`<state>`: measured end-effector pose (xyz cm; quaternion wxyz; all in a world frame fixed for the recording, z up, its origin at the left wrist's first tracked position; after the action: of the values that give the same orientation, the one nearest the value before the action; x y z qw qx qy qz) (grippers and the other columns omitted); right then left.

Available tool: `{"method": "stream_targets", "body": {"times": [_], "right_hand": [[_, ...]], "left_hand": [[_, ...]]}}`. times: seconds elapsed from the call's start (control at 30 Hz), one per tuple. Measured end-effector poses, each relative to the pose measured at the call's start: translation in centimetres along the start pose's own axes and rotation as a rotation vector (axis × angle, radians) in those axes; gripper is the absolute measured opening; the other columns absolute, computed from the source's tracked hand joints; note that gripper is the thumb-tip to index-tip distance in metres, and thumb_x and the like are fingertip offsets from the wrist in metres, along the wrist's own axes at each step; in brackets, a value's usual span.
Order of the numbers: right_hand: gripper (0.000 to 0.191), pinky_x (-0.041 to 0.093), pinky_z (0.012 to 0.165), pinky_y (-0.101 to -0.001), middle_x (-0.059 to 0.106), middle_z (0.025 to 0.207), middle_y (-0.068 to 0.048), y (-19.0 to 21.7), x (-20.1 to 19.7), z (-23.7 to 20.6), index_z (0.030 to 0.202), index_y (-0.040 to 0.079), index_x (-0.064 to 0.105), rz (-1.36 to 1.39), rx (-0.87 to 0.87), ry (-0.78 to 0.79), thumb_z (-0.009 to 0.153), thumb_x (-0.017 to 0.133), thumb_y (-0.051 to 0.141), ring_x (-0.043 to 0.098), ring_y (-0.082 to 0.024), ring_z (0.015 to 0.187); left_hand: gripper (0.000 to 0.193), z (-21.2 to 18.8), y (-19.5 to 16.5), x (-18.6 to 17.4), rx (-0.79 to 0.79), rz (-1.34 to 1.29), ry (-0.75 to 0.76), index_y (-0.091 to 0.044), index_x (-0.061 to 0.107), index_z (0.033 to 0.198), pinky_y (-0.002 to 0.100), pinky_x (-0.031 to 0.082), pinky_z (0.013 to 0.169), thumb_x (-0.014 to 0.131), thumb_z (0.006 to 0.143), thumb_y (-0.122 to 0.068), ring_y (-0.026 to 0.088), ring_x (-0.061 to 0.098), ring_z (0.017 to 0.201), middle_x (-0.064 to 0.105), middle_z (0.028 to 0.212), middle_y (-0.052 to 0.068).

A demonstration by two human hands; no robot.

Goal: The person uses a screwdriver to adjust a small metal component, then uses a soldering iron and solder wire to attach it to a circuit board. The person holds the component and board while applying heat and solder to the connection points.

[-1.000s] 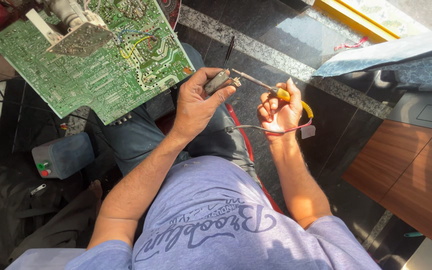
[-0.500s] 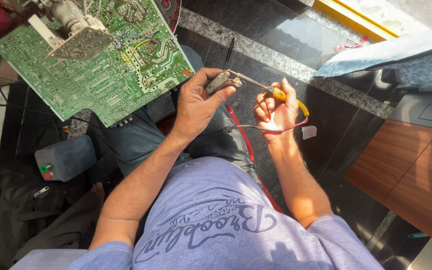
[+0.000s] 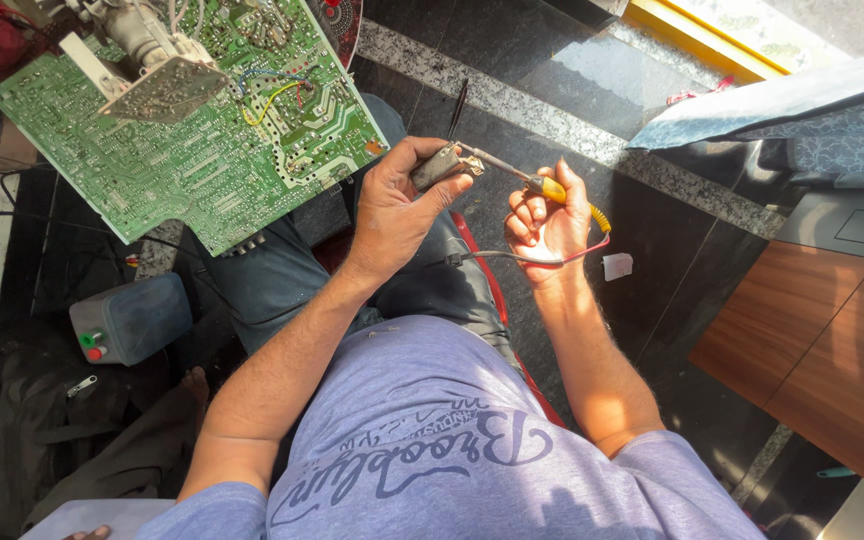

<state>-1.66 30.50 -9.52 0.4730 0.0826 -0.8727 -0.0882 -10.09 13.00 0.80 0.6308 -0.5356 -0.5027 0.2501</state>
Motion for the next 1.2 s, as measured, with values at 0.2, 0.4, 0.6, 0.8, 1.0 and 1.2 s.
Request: {"method": "stream_targets", "body": {"times": [0.2,0.4,0.6,0.8,1.0,1.2], "right_hand": [[0.033,0.026,0.036,-0.0229,0.045,0.056,-0.003,-0.8,-0.5,0.3,0.094,0.007,0.071,0.045,0.079,0.013,0.107,0.057,0.034,0.036,-0.011,0.045],[0.031,0.025,0.036,-0.0217,0.039,0.054,0.000,-1.4,-1.6,0.6,0.093,0.009,0.069,0.094,0.165,-0.024,0.108,0.057,0.034,0.033,-0.009,0.046],[0.029,0.025,0.036,-0.0218,0.039,0.056,0.001,-1.2,-2.0,0.5,0.094,0.010,0.066,0.084,0.146,-0.044,0.108,0.058,0.035,0.034,-0.010,0.046],[0.034,0.045,0.045,-0.0293,0.064,0.071,-0.013,5.7,2.0,-4.2,0.108,0.003,0.064,-0.331,-0.420,-0.080,0.105,0.056,0.036,0.062,-0.019,0.063],[0.025,0.061,0.077,-0.0305,0.070,0.101,-0.016,6.5,13.6,-14.6,0.128,-0.002,0.063,-1.341,-0.904,0.281,0.109,0.064,0.014,0.071,-0.020,0.083],[0.021,0.056,0.073,-0.0250,0.072,0.097,-0.015,5.2,16.5,-15.2,0.119,-0.003,0.068,-1.634,-0.987,0.300,0.097,0.069,-0.004,0.071,-0.019,0.086]], "left_hand": [[0.028,0.1,-1.0,0.3,0.032,0.110,0.006,0.000,0.065,0.122,0.024,0.059,0.097,0.075,0.097,0.001,0.009,0.070,0.107,0.073,0.113,0.005],[0.025,0.3,-2.7,0.7,0.094,0.375,-0.004,-0.004,0.069,0.118,0.023,0.059,0.088,0.079,0.095,-0.004,0.008,0.072,0.100,0.076,0.107,0.003],[0.027,0.4,-4.5,1.0,0.201,0.559,-0.017,-0.006,0.071,0.117,0.026,0.060,0.083,0.081,0.092,-0.007,0.012,0.074,0.096,0.075,0.105,0.006],[0.028,0.5,-5.8,0.7,0.273,0.715,-0.044,-0.006,0.071,0.116,0.032,0.058,0.085,0.083,0.090,-0.008,0.021,0.072,0.097,0.073,0.106,0.008],[0.030,0.6,-6.5,0.9,0.360,0.884,-0.043,-0.006,0.070,0.116,0.039,0.053,0.092,0.084,0.090,-0.009,0.028,0.065,0.107,0.072,0.107,0.008],[0.028,0.4,-6.9,1.2,0.434,0.942,-0.060,-0.006,0.071,0.115,0.040,0.053,0.096,0.083,0.090,-0.008,0.029,0.064,0.113,0.072,0.110,0.007]]}}
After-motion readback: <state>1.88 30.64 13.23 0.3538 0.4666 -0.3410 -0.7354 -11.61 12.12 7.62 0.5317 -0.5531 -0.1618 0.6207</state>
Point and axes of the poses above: each hand's wrist, its own z-axis towards the middle knuckle, its own x-axis out of the palm, y = z × x, the point moved 10 cm from there along z, towards the middle knuckle
